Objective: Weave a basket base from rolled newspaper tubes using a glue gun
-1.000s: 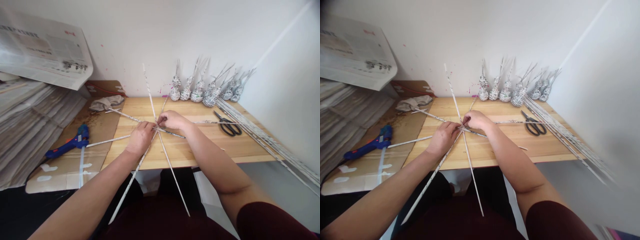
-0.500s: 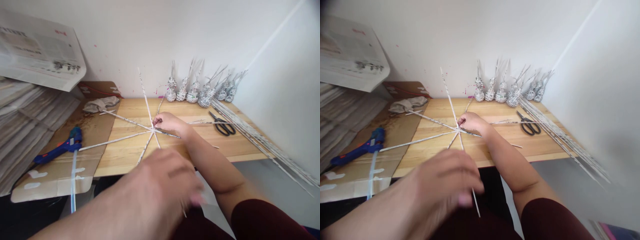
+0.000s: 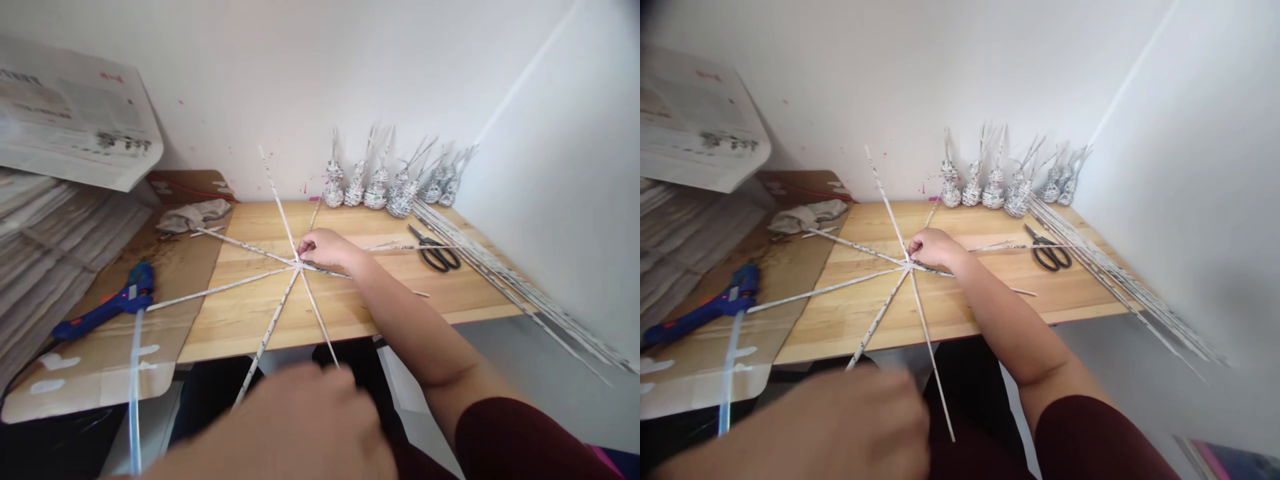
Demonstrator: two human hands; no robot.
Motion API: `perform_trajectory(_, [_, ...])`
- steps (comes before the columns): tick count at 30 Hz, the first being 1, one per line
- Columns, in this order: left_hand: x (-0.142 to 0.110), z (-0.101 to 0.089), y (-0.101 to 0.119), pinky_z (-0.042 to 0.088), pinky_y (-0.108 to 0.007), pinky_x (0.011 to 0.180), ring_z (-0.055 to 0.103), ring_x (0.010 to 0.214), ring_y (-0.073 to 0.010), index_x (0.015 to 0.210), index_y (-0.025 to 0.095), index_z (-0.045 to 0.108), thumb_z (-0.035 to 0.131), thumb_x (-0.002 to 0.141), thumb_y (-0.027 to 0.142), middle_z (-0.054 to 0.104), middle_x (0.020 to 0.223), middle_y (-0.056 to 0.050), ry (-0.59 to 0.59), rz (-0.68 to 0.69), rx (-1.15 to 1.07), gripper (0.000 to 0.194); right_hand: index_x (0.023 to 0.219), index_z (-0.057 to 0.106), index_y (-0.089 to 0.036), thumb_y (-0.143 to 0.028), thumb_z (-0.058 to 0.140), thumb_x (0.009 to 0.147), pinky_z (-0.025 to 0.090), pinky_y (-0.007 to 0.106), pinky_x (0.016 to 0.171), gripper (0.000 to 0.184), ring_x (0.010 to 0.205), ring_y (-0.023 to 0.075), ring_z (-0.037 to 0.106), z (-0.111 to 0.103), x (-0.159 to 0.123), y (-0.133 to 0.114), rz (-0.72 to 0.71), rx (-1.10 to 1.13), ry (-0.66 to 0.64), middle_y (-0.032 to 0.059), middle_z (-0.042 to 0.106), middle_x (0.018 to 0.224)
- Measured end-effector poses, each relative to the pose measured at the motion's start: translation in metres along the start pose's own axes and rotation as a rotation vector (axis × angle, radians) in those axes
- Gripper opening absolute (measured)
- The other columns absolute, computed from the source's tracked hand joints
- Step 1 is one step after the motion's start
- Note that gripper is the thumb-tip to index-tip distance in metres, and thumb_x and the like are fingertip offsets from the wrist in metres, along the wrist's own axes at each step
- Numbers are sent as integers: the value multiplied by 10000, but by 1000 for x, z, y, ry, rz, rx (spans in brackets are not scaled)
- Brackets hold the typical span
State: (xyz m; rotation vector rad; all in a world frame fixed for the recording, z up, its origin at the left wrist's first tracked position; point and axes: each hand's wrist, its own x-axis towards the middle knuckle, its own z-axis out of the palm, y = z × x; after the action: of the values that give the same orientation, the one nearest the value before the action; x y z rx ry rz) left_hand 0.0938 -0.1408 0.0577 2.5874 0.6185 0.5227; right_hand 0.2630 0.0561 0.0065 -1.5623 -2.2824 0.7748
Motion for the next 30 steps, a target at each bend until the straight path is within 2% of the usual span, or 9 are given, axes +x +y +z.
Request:
perform_trajectory(1, [17, -6, -16, 498, -291, 693, 614, 704, -167, 776, 309, 707, 529, 854, 223, 688, 743, 7, -39, -47, 23, 213, 860, 776, -174, -140, 686, 773, 417, 179, 633, 130, 779, 123, 674, 0, 1, 1, -12, 6, 3, 18, 771, 864])
perform_trajectory(2, [32, -9, -34, 509, -288, 745, 630, 767, -168, 831, 280, 715, 497, 870, 189, 704, 832, -10, -14, -143, 64, 239, 856, 778, -170, -134, 684, 771, 415, 178, 632, 131, 772, 120, 671, 1, 2, 2, -26, 15, 4, 16, 770, 855])
perform_trajectory(4, [53, -7, -77, 519, -312, 840, 643, 892, -183, 945, 224, 711, 465, 883, 146, 703, 986, -50, 141, -328, 149, 266, 842, 781, -164, -125, 689, 761, 410, 181, 622, 129, 745, 118, 663, 2, 4, 4, -36, 25, 2, 12, 765, 820])
perform_trajectory(5, [59, -2, -99, 524, -328, 861, 646, 901, -189, 979, 208, 707, 471, 874, 133, 694, 999, -59, 220, -413, 178, 268, 838, 783, -165, -127, 696, 756, 407, 184, 616, 125, 733, 117, 659, 2, 5, 5, -36, 28, 4, 10, 763, 806])
perform_trajectory(7, [61, 10, -133, 537, -357, 872, 659, 881, -205, 989, 190, 710, 531, 855, 153, 684, 956, -67, 270, -556, 194, 227, 836, 787, -176, -144, 718, 751, 404, 191, 613, 114, 726, 119, 656, 2, 5, 4, -38, 23, 15, 7, 762, 798])
perform_trajectory(9, [58, 21, -152, 543, -367, 886, 665, 883, -213, 1044, 179, 705, 588, 845, 198, 668, 974, -77, 342, -615, 192, 232, 844, 790, -189, -159, 731, 756, 404, 195, 624, 111, 740, 120, 657, 1, 5, 3, -46, 14, 31, 6, 765, 814])
perform_trajectory(14, [54, 28, -151, 540, -372, 900, 666, 880, -226, 1080, 163, 702, 680, 805, 245, 650, 1000, -92, 364, -661, 204, 288, 860, 788, -187, -131, 711, 775, 405, 197, 651, 128, 765, 119, 661, 1, 4, 1, -52, 8, 51, 8, 766, 835])
perform_trajectory(21, [58, 25, -146, 513, -382, 927, 651, 903, -227, 1086, 186, 715, 644, 826, 209, 643, 989, -86, 316, -656, 197, 270, 866, 782, -167, -109, 697, 771, 405, 196, 649, 140, 773, 121, 660, 4, 5, 2, -70, 15, 36, 16, 767, 851])
perform_trajectory(30, [54, 28, -139, 517, -369, 911, 650, 925, -239, 1151, 146, 681, 635, 847, 215, 659, 976, -101, 354, -655, 226, 315, 871, 796, -188, -171, 681, 825, 411, 202, 652, 126, 772, 126, 662, 0, 3, 3, -68, 27, 26, 20, 774, 858])
